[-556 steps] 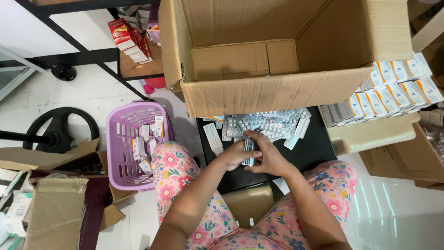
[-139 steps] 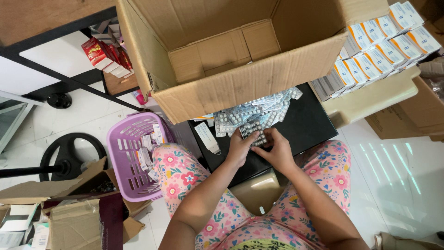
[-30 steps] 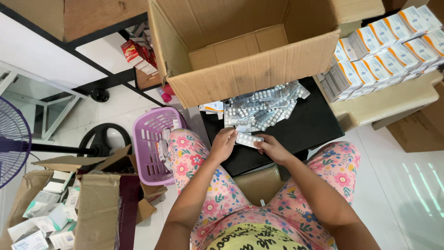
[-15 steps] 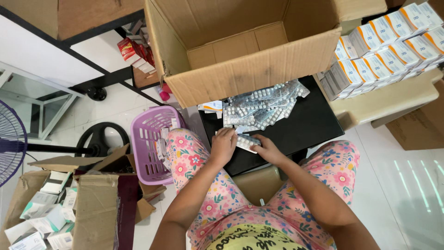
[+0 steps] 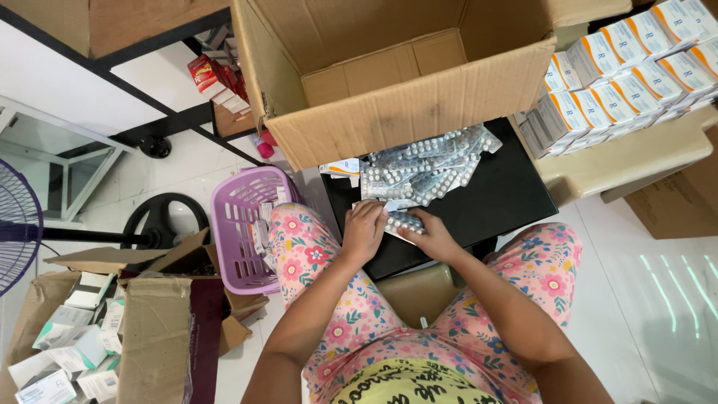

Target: The person sits on a low stool and repeatedly picks up small white boxes and blister packs of pills. They open the boxes, remove the blister packs, and place them into a large cardboard box. Empty boxes are discarded into a purple basket.

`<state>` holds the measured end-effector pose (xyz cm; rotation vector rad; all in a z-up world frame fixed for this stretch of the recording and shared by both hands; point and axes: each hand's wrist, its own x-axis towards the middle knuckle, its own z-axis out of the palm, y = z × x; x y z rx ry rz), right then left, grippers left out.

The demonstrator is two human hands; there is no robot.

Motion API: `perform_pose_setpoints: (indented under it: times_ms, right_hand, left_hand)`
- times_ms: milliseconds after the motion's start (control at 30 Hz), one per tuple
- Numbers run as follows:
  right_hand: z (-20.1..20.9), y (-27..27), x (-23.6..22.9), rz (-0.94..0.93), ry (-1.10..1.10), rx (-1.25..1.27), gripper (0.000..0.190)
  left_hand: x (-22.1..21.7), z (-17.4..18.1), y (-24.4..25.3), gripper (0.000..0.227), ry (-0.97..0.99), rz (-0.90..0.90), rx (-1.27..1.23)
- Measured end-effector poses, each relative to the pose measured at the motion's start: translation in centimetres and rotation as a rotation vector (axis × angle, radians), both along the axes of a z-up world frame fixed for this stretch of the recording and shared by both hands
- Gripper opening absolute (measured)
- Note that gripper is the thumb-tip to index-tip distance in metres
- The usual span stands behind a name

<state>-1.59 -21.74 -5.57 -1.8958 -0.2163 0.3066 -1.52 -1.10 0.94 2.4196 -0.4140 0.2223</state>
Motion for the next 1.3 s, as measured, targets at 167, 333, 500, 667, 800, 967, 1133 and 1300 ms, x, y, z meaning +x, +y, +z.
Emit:
perform_pose_setpoints:
  times_ms: [167, 333, 500, 667, 800, 967, 1133, 1300]
  right_hand:
    - [0.0, 0.3, 0.0, -0.036, -0.020, -0.061, 0.057]
    - [-0.5, -0.1, 0.2, -0.059, -0.002, -0.099, 0.058]
    - [-1.1, -0.5, 0.8, -0.050, 0.014, -0.095, 0.061]
    - [-2.2, -1.1, 0.9, -0.028, 0.036, -0.129, 0.065]
    - [-3.0, -1.5, 1.2, -0.024, 0.063, -0.102, 0.067]
    - [-3.3, -1.9, 1.4, 0.010, 0.044, -0.091, 0.065]
    - [-2.7, -1.7, 0.8, 0.003, 0.094, -0.084, 0.058]
    - [-2.0, -0.4, 0.0, -0.027, -0.058, -0.132, 0.054]
  left_hand:
    - [-0.4, 0.2, -0.2, 0.021, -0.009, 0.015, 0.086]
    - [-0.6, -0.1, -0.4, 0.020, -0.081, -0.001, 0.197]
    - [0.0, -0.3, 0.2, 0.025, 0.119, 0.000, 0.098]
    - [0.4, 0.6, 1.6, 0.035, 0.172, -0.204, 0.058]
    - [0.3, 1.3, 1.7, 0.056, 0.212, -0.251, 0.163]
    - [0.3, 1.1, 1.8, 0.061, 0.212, -0.286, 0.270]
    - [0.2, 0.4, 2.1, 0.062, 0.235, -0.328, 0.245]
    - [0.5, 0.3, 1.8, 0.064, 0.183, -0.355, 0.096]
